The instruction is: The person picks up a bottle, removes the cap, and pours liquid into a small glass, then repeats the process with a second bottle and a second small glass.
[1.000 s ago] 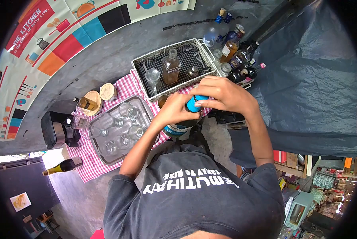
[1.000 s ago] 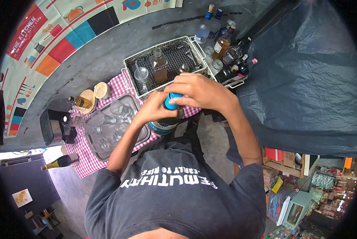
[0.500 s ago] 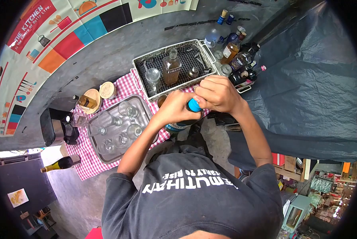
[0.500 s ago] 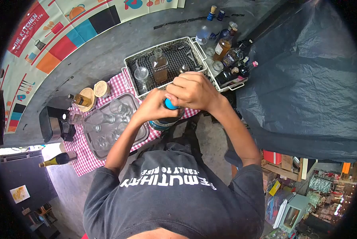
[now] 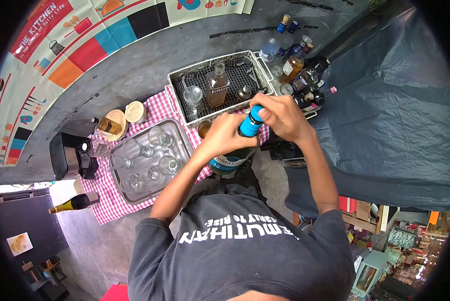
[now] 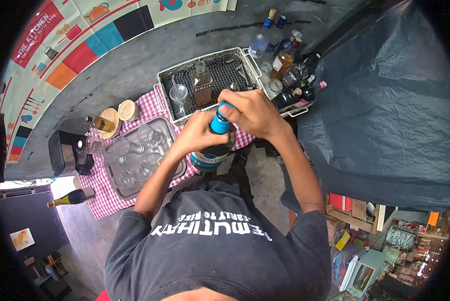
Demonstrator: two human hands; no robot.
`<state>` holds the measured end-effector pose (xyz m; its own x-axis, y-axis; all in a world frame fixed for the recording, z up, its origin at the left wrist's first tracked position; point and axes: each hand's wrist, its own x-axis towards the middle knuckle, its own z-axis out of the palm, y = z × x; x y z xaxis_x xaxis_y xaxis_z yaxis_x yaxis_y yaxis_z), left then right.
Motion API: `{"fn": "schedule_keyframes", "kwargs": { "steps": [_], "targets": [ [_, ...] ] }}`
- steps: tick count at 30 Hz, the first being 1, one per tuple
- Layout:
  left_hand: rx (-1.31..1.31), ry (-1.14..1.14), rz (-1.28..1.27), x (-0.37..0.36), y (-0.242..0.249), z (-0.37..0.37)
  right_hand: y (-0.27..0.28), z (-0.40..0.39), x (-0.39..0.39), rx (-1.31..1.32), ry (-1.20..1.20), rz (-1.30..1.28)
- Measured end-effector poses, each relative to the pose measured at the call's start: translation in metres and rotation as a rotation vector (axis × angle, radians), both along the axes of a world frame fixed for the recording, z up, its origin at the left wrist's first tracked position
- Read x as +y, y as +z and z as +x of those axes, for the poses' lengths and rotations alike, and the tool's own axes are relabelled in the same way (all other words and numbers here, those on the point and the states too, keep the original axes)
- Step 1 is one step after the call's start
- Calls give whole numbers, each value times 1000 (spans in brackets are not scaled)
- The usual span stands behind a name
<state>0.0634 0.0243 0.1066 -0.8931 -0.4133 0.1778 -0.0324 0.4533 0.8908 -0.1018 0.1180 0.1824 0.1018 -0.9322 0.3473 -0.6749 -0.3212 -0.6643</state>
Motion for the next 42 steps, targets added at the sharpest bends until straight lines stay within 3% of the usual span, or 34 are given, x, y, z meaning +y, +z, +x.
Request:
{"fn": "schedule_keyframes", "kwargs": {
  "steps": [2,7,11,18,25,32,35,42],
  "targets": [
    [34,8,-37,1,-1,-2,5,12,2,388,-159,-124],
    [-30,23,-77,-1,10,-2,-9,20,-2,471,-280,-244],
    [1,-50,-128,-1,10,4,-9,14,-1,475,-109,-457],
    [36,-74,-114,3,24,7,-6,9,-6,404,52,-557],
    [51,-21,-39,7,25,2,-18,18,-11,139,-123,-623],
    [45,34,-74,10,24,-3,-21,17,-6,54,-231,-585],
    [19,-12,-56,11,29,-1,-8,5,-4,190,-53,-442],
    [17,-36,4,14,31,1,12,-3,-9,228,107,-248]
  ]
}}
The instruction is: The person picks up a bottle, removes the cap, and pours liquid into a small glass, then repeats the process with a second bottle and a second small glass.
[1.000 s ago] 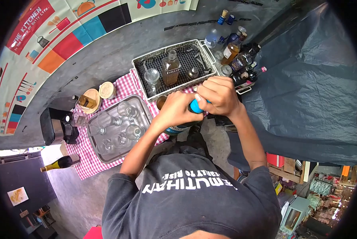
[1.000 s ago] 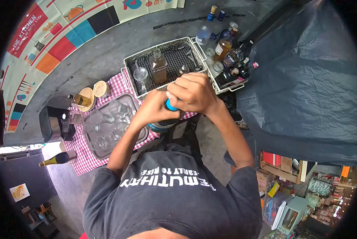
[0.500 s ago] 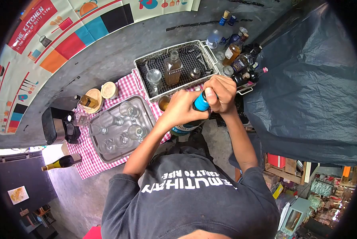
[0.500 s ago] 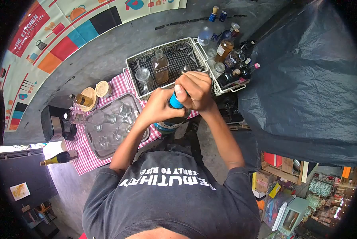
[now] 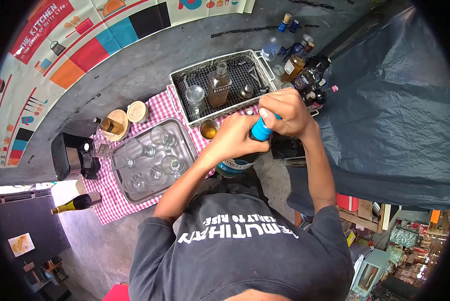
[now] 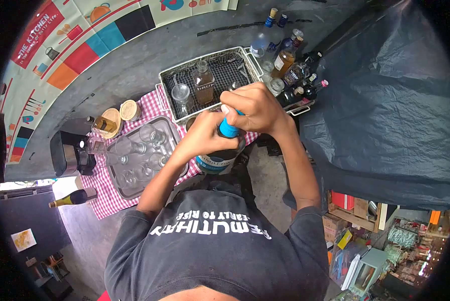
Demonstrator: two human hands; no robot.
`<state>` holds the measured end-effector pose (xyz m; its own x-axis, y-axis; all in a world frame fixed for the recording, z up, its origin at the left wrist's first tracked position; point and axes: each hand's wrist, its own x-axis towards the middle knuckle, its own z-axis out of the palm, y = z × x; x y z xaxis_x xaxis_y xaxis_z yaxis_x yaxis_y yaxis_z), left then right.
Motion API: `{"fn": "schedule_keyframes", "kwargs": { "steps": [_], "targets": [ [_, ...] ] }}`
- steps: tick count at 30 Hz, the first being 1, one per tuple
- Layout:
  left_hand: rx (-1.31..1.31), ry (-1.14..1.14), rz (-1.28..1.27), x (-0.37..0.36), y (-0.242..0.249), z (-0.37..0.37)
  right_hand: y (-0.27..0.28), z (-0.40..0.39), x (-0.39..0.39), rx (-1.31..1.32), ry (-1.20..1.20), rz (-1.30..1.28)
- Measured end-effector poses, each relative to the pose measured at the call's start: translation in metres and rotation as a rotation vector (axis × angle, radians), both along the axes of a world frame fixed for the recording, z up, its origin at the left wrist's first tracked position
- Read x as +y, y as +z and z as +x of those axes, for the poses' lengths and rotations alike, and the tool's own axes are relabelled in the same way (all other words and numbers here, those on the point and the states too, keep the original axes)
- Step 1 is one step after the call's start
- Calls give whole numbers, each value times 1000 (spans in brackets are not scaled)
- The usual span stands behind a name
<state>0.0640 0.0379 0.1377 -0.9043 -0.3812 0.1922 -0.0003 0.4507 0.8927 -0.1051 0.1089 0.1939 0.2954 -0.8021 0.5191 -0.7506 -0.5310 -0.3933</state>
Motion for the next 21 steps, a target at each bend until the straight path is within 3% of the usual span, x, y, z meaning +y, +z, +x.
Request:
{"fn": "schedule_keyframes", "kwargs": {
  "steps": [7,9,16,21],
  "targets": [
    [13,-8,35,-2,-7,-1,0,-4,-2,54,-18,153],
    [4,15,19,-2,-12,1,-2,2,0,117,-44,-43],
    [57,83,-113,-11,-8,0,-20,9,-3,145,-182,-286],
    [-1,74,-47,-8,-1,1,-28,18,-4,-28,-295,-433]
  ]
}}
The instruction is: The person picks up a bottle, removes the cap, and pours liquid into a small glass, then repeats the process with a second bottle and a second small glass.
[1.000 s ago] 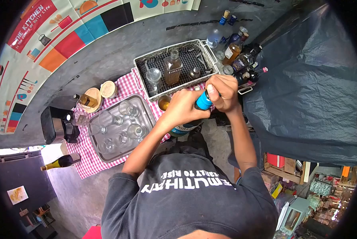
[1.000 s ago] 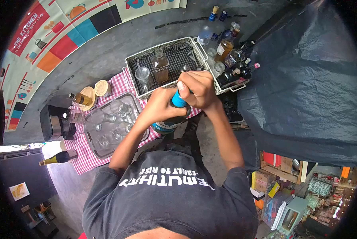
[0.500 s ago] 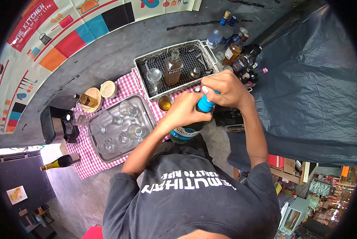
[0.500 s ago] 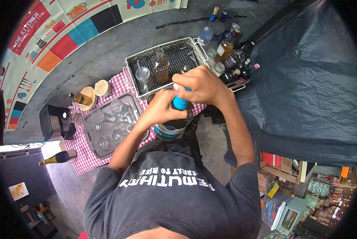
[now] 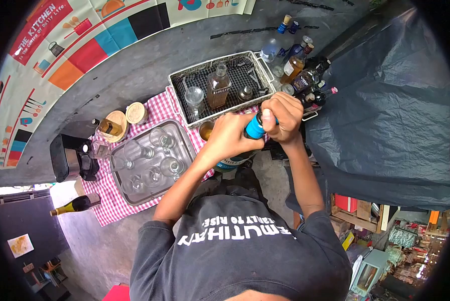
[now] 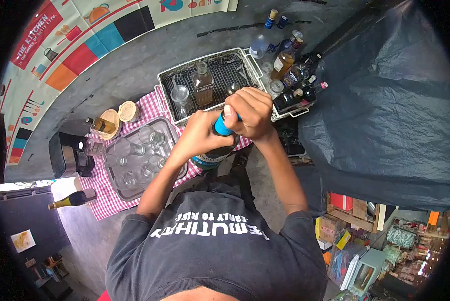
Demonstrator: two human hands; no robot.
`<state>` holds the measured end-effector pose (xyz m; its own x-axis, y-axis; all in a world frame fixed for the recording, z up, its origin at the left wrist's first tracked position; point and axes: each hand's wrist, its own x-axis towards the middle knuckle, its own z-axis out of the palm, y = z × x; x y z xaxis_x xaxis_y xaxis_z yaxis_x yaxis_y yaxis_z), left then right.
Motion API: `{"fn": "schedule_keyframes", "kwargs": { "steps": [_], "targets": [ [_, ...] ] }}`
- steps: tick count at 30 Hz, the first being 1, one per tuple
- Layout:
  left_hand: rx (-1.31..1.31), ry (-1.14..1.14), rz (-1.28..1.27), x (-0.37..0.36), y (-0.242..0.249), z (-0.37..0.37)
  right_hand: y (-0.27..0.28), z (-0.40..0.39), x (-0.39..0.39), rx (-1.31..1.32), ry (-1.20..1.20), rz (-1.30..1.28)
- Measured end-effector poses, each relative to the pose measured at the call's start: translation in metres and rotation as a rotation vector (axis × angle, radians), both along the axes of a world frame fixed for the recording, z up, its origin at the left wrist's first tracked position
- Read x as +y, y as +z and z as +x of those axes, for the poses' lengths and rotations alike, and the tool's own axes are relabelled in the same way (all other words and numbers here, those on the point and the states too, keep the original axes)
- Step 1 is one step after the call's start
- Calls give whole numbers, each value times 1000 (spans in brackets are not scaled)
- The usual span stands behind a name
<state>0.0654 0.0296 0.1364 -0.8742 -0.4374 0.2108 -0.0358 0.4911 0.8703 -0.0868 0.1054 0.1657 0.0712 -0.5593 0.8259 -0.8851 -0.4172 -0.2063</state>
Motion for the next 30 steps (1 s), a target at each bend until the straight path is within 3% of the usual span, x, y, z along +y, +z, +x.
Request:
{"fn": "schedule_keyframes", "kwargs": {
  "steps": [1,3,5,7,11,16,19,21,30],
  "targets": [
    [-1,3,3,0,-1,1,0,0,0,-1,3,3],
    [41,14,15,1,-5,1,3,-3,1,-391,-269,-260],
    [41,14,25,3,-19,-1,19,-20,1,-610,-291,-403],
    [43,-2,30,4,-28,-2,19,-20,0,-656,-225,-442],
    [1,-16,65,1,-40,-1,2,-6,0,-1046,-21,-254],
    [24,9,69,-4,-25,2,-3,7,-2,-1155,42,-224],
    [45,34,48,-8,-22,3,-14,-1,2,-1072,85,-132],
    [-79,18,53,-13,-14,8,-24,-6,8,-1104,131,-72],
    [20,141,186,-15,-5,26,-68,-12,19,-1060,-86,277]
  ]
}}
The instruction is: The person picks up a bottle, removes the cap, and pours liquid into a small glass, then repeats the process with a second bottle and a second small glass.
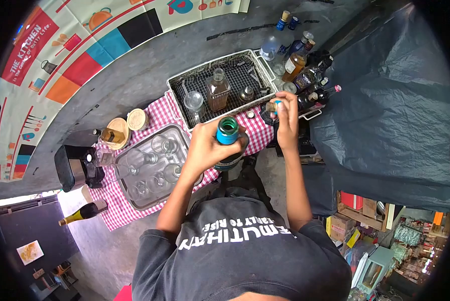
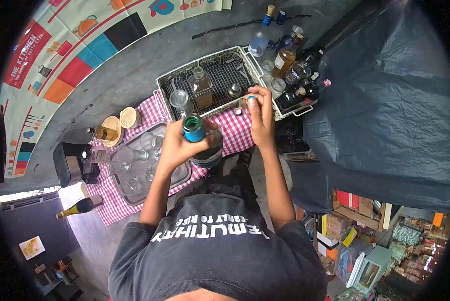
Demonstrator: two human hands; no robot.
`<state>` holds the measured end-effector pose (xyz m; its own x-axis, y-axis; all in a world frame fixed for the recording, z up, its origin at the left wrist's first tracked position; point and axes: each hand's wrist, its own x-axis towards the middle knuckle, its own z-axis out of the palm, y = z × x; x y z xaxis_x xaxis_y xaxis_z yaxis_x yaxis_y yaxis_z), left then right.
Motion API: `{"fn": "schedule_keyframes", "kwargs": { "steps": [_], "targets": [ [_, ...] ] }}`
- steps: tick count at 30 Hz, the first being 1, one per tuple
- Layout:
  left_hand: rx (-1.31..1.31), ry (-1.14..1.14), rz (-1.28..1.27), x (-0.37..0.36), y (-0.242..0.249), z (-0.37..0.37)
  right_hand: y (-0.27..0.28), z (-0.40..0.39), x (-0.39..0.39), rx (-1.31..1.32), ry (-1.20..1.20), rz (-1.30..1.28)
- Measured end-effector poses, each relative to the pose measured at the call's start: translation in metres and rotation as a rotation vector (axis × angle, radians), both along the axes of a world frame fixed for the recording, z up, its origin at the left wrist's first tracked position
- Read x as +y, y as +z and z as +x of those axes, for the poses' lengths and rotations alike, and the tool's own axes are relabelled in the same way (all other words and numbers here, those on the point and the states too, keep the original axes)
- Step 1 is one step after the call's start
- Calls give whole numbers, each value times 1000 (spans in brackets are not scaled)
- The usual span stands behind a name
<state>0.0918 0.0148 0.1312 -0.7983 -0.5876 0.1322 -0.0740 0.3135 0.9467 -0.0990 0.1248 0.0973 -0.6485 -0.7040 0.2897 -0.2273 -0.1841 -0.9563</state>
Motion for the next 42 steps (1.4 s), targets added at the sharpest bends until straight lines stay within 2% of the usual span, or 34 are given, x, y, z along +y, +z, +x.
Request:
{"fn": "schedule_keyframes", "kwargs": {
  "steps": [3,7,9,11,15,17,19,20,22,31,38,42],
  "targets": [
    [46,92,81,-1,0,3,-38,-15,3,-20,-29,85],
    [45,140,28,-8,-2,8,-89,-39,10,-78,-1,200],
    [-56,185,64,-10,3,12,-113,-49,12,-91,18,301],
    [-66,217,110,-11,1,14,-147,-59,11,-193,60,291],
    [-55,282,67,-14,2,15,-219,-74,11,-216,142,381],
    [-91,286,67,-13,5,15,-240,-74,10,-17,-19,416],
    [-23,324,59,-11,-1,15,-247,-72,9,4,-38,401],
    [55,356,50,-10,-4,13,-249,-74,8,129,-34,453],
    [30,357,97,-7,-1,12,-248,-77,6,318,-19,476],
    [-25,361,150,-2,2,8,-250,-68,-3,340,-110,661],
    [28,387,93,-1,-5,5,-242,-63,-5,369,-111,626],
    [40,383,108,-1,-5,5,-232,-59,-6,508,-148,612]
  ]
}}
